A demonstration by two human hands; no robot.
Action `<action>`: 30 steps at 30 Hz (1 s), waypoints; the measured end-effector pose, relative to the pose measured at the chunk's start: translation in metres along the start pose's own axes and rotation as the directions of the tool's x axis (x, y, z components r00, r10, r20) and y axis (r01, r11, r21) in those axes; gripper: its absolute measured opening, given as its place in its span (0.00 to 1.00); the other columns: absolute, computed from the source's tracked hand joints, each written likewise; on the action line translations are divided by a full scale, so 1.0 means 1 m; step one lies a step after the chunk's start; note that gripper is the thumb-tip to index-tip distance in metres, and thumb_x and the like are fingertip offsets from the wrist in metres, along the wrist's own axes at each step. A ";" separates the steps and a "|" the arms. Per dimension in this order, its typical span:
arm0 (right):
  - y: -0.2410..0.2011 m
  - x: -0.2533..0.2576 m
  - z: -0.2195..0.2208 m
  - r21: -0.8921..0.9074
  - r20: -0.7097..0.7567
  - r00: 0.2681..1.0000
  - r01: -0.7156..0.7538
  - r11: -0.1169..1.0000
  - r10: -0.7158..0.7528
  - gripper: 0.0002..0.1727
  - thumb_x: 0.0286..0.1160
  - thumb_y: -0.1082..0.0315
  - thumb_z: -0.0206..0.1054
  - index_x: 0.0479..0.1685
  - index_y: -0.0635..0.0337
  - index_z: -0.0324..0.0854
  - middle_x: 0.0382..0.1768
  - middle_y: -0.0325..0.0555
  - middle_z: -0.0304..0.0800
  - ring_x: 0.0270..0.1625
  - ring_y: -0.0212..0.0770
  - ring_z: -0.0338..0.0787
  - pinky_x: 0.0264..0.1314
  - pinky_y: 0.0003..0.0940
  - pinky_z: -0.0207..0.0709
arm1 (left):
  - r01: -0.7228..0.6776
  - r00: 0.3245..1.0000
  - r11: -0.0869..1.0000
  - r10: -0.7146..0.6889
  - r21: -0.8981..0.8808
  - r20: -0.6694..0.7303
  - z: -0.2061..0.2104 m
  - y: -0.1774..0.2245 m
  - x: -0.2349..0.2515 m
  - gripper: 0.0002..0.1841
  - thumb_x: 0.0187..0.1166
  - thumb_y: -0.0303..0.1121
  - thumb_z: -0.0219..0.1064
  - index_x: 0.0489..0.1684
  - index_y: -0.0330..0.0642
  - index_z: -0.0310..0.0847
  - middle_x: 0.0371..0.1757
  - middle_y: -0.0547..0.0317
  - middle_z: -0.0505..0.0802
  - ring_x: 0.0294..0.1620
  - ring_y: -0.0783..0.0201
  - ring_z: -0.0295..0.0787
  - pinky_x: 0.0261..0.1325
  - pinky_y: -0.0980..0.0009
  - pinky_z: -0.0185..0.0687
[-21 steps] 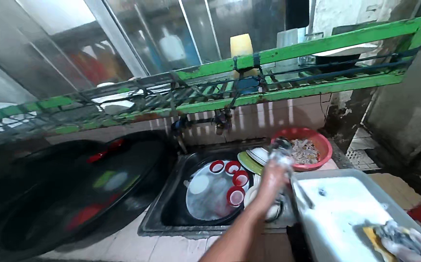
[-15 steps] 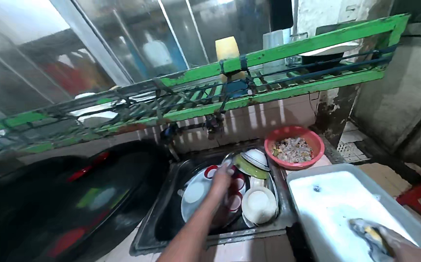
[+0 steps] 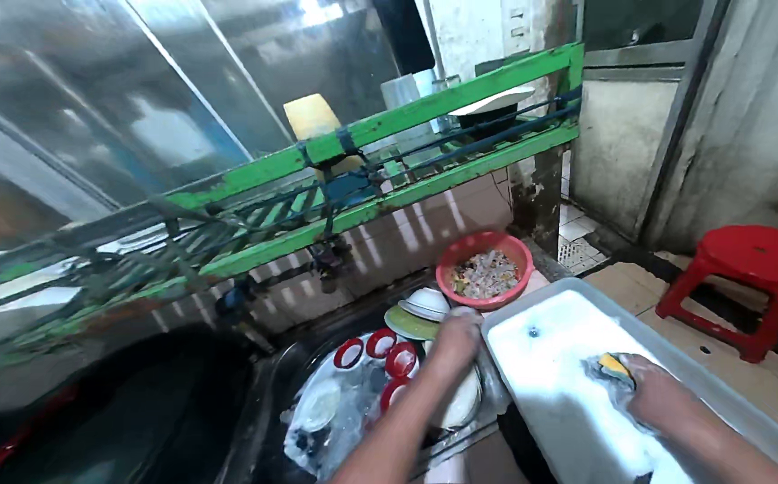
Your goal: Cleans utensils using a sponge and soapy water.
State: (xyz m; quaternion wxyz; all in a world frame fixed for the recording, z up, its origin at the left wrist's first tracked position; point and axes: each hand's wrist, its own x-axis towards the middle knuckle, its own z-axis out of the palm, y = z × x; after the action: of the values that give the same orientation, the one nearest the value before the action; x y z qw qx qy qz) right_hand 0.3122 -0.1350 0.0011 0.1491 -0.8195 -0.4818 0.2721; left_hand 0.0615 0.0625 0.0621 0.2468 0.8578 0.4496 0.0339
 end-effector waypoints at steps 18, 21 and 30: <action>0.033 -0.072 -0.049 0.925 -0.149 0.971 0.070 0.373 0.187 0.36 0.93 0.45 0.36 0.83 0.63 0.66 0.70 0.56 0.83 0.68 0.43 0.86 0.71 0.47 0.81 | -0.276 0.934 0.829 0.351 -0.486 0.070 0.103 0.216 -0.040 0.51 0.70 0.51 0.73 0.91 0.29 0.52 0.83 0.30 0.72 0.85 0.40 0.68 0.87 0.48 0.62; 0.028 -0.063 -0.049 0.784 -0.212 0.975 0.128 0.608 0.068 0.35 0.85 0.49 0.50 0.85 0.64 0.64 0.75 0.62 0.78 0.75 0.48 0.81 0.79 0.50 0.73 | -0.159 0.953 0.822 0.272 -0.547 0.131 0.095 0.216 -0.038 0.52 0.68 0.35 0.76 0.93 0.28 0.44 0.82 0.28 0.73 0.82 0.43 0.72 0.84 0.51 0.67; 0.024 -0.046 -0.058 0.903 0.047 0.996 -0.076 0.424 0.078 0.25 0.87 0.62 0.56 0.79 0.63 0.68 0.55 0.55 0.87 0.52 0.42 0.90 0.56 0.44 0.86 | -0.017 0.999 0.514 0.039 -0.858 0.004 0.056 0.156 -0.040 0.40 0.67 0.14 0.63 0.88 0.37 0.58 0.74 0.46 0.83 0.66 0.63 0.86 0.67 0.63 0.84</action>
State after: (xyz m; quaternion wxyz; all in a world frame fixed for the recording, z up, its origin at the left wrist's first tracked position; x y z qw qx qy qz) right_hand 0.3452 -0.1858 0.0499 0.5522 -0.6340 -0.2235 0.4931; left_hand 0.1714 -0.0651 0.0904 0.6420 0.6322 0.3578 0.2452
